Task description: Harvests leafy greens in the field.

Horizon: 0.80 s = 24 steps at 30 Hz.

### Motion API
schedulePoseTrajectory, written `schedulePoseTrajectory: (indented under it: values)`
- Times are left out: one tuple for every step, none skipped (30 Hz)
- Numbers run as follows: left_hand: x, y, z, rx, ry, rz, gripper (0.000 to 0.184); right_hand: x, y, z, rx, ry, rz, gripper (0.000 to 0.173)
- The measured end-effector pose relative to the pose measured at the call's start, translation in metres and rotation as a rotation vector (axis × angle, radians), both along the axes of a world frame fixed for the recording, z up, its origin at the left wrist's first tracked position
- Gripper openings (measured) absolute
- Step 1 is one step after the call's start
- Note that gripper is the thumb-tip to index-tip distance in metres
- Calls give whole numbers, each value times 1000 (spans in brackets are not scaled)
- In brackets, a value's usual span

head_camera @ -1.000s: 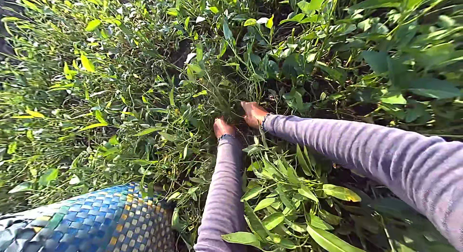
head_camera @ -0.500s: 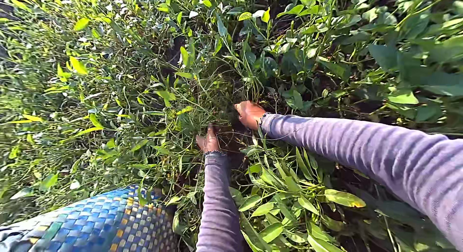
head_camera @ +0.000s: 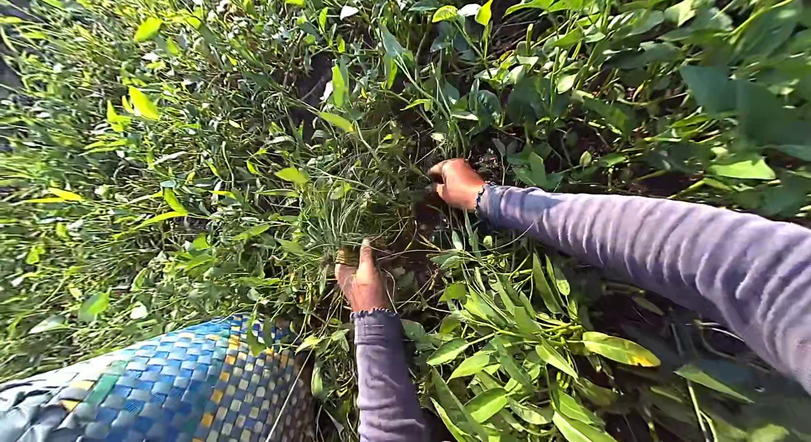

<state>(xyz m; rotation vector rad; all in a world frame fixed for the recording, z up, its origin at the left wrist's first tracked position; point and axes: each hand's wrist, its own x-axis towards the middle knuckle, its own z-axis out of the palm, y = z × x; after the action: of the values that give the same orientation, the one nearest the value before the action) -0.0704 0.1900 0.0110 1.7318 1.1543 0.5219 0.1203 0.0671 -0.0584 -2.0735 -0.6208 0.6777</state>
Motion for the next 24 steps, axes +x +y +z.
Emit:
schedulePoseTrajectory:
  values:
    - [7,-6,-5,37,82,-75,32,1,-4,10,76,-9,-28,23]
    - [16,-14,-8,50,166,-138,36,4,-8,21,140,-49,-40,20]
    - [27,-22,-12,78,258,-196,40,7,-13,35,180,-88,-34,21]
    - [37,-28,-15,114,373,-267,43,11,-17,49,209,-105,-35,23]
    - [47,-31,-17,153,493,-342,46,14,-19,58,265,-100,-67,21]
    - [58,-29,-28,200,576,-390,47,17,-20,65,333,-73,-105,20]
    - [66,-26,-39,236,656,-438,48,18,-21,68,397,-38,-133,18]
    - [72,-23,-46,273,730,-474,48,17,-23,69,444,0,-151,16]
    - [76,-22,-48,301,777,-490,44,14,-26,69,468,24,-160,15]
    - [79,-20,-47,317,816,-494,39,11,-29,69,470,34,-165,15]
    - [81,-18,-45,330,837,-493,36,7,-32,67,461,44,-163,15]
    - [81,-16,-44,324,821,-488,34,4,-35,65,443,54,-162,16]
    - [81,-13,-44,305,792,-473,34,1,-38,64,431,60,-164,16]
    - [80,-11,-45,276,752,-450,37,-1,-41,65,423,60,-168,16]
    - [79,-8,-45,226,717,-420,40,-1,-43,65,425,61,-175,16]
    - [79,-6,-44,190,689,-388,43,-1,-45,66,433,57,-179,17]
    - [80,-6,-43,155,652,-342,46,0,-47,67,445,54,-179,18]
    - [81,-5,-44,149,632,-299,48,0,-48,68,454,55,-176,19]
    - [81,-6,-44,157,623,-272,49,1,-50,68,462,55,-173,18]
    - [81,-8,-41,143,648,-279,51,1,-50,67,463,54,-171,18]
    - [82,-10,-34,106,725,-329,52,0,-49,66,457,47,-168,17]
    - [84,-13,-25,87,817,-398,51,-1,-48,64,446,41,-164,16]
    - [82,-15,-34,158,801,-415,46,-2,-47,63,429,43,-157,16]
    - [81,-17,-42,217,756,-424,44,-4,-46,64,405,59,-143,17]
